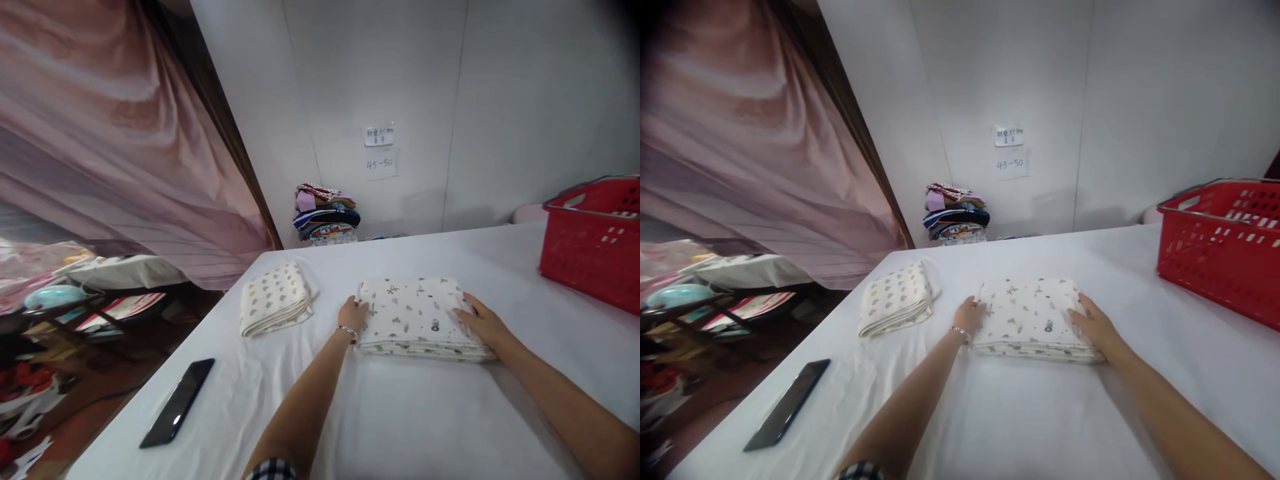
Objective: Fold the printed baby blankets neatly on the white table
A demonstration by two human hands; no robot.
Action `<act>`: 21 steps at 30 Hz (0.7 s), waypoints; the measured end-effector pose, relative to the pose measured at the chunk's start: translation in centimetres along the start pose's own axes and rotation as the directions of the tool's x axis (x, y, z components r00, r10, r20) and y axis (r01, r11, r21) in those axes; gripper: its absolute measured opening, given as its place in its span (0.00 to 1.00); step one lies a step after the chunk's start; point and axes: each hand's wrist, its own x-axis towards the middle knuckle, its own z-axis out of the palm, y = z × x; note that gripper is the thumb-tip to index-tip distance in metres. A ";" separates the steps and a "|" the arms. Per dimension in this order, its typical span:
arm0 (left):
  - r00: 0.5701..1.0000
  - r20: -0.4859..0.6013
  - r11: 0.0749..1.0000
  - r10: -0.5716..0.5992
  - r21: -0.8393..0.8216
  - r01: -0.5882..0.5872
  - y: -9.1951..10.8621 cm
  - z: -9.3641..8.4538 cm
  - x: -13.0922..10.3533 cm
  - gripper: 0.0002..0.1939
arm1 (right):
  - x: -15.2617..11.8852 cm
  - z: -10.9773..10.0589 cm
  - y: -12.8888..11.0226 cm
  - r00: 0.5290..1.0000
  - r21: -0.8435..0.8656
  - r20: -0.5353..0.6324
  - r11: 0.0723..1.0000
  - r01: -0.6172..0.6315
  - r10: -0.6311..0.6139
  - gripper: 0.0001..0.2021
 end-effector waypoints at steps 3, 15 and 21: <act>1.000 0.019 0.999 -0.024 0.033 0.023 0.2 0.3 0.2 0.27 | 0.0 -0.1 0.2 0.999 -0.038 0.014 0.998 -0.043 0.044 0.31; 1.000 -0.020 1.000 -0.012 0.025 0.012 -0.9 -1.2 -1.4 0.24 | -2.5 -0.2 -0.9 0.989 0.051 0.144 0.998 0.031 -0.038 0.32; 0.999 0.004 0.997 -0.034 0.071 0.033 -2.0 -1.0 -1.5 0.25 | -2.4 -0.2 -0.9 0.992 -0.052 0.107 0.996 0.078 -0.072 0.29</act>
